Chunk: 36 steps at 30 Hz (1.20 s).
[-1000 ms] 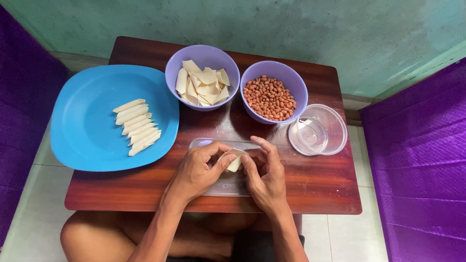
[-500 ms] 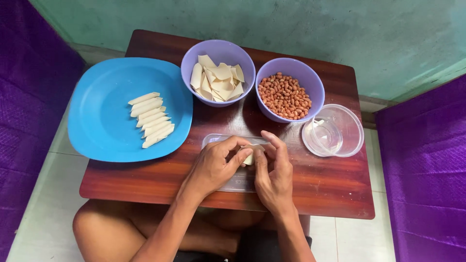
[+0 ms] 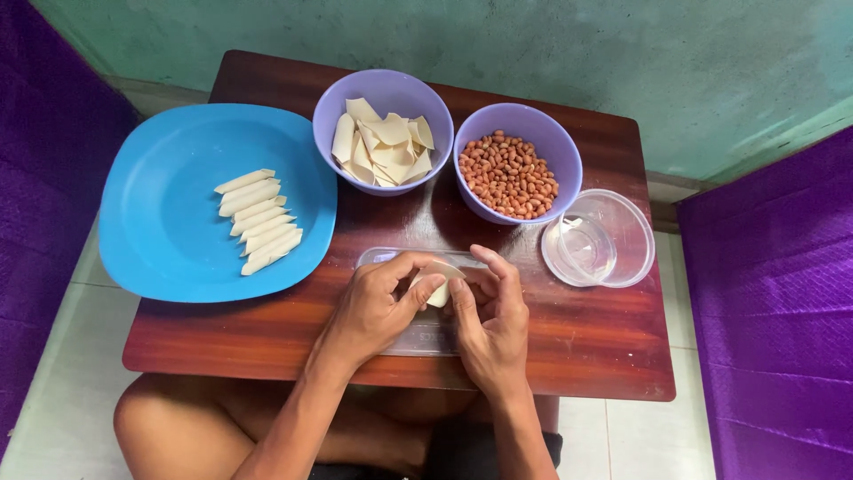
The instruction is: Wrapping individual peanuts in small squares of dough to prepare snacks
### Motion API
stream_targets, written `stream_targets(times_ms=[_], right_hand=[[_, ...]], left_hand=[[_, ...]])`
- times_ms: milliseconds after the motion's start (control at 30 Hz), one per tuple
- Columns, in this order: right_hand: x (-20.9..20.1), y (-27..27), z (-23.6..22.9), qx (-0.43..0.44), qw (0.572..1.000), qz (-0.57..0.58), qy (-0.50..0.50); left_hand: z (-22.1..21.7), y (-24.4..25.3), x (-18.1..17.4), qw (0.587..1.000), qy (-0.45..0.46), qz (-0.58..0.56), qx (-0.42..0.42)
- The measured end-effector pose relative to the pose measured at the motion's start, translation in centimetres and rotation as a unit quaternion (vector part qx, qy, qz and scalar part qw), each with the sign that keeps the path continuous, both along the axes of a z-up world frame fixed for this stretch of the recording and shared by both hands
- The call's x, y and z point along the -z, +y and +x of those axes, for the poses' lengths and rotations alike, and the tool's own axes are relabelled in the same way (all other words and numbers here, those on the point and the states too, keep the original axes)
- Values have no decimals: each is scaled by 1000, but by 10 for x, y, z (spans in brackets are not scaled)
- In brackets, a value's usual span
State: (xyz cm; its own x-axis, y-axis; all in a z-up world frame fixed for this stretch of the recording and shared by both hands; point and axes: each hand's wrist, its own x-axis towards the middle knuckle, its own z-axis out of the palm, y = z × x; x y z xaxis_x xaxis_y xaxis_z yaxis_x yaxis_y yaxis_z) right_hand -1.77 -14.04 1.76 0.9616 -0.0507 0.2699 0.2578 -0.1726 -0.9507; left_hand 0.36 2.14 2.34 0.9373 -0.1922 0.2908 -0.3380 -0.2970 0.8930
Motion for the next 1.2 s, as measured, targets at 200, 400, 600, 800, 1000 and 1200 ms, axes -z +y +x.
stream_targets(times_ms=[200, 400, 600, 800, 1000, 1200], right_hand=[[-1, -2, 0, 7, 1000, -24, 8], [-2, 1, -2, 19, 1000, -3, 20], [2, -2, 0, 11, 999, -36, -19], [1, 0, 0, -24, 1000, 18, -2], [3, -1, -1, 1, 1000, 10, 2], [0, -2, 0, 7, 1000, -6, 5]], left_hand=[[1, -2, 6, 1000, 8, -16, -10], [-1, -1, 0, 999, 45, -20, 1], [1, 0, 2, 1000, -26, -10, -3], [1, 0, 2, 999, 33, -30, -11], [-2, -1, -1, 999, 36, -41, -2], [-1, -2, 1, 999, 26, -20, -10]])
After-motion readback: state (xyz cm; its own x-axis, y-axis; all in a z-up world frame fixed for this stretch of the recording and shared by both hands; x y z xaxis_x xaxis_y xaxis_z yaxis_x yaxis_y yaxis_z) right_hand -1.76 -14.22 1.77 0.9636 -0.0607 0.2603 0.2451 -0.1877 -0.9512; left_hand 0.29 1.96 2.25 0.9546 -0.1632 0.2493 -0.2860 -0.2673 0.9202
